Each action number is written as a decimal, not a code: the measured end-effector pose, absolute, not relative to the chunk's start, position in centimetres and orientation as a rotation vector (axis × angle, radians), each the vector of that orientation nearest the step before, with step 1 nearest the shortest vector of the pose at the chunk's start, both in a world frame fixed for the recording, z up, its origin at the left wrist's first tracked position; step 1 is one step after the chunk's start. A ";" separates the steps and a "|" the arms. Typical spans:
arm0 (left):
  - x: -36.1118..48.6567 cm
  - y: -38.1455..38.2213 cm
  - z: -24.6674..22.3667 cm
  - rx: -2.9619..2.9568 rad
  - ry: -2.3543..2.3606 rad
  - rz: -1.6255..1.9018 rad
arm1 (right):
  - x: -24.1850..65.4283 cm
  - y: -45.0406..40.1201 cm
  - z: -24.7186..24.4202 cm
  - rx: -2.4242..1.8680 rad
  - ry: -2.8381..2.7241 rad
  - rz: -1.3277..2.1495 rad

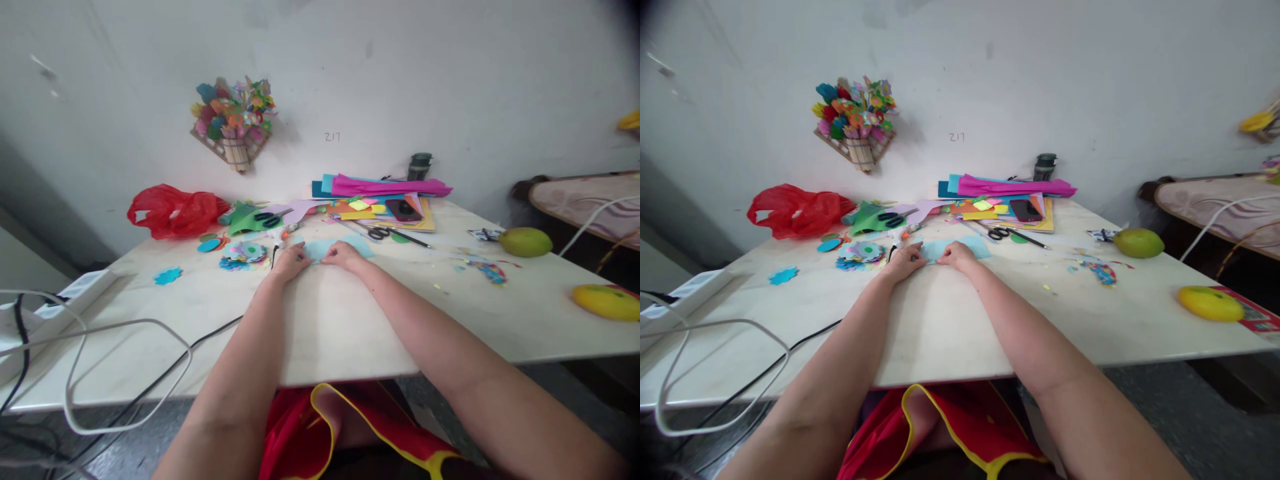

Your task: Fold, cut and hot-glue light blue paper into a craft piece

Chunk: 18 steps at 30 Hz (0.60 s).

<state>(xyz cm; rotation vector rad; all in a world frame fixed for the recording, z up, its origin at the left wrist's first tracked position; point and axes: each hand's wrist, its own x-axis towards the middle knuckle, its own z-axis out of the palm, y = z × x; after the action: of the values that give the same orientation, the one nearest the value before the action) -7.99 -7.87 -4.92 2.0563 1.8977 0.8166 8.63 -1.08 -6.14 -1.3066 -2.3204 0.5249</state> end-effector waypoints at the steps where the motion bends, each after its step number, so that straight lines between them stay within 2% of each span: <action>1: -8.0 -7.9 -4.9 2.063 1.903 0.810 | 8.6 -1.1 -6.1 -1.319 -2.319 0.519; 18: -7.6 -8.1 -4.7 2.068 1.917 0.744 | 8.4 -2.2 -5.0 -1.455 -2.344 0.518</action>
<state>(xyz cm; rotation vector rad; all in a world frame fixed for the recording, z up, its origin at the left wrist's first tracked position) -7.59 -8.07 -4.70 2.0685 1.9174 0.7444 8.42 -2.20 -5.02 -1.4552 -2.3437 0.5185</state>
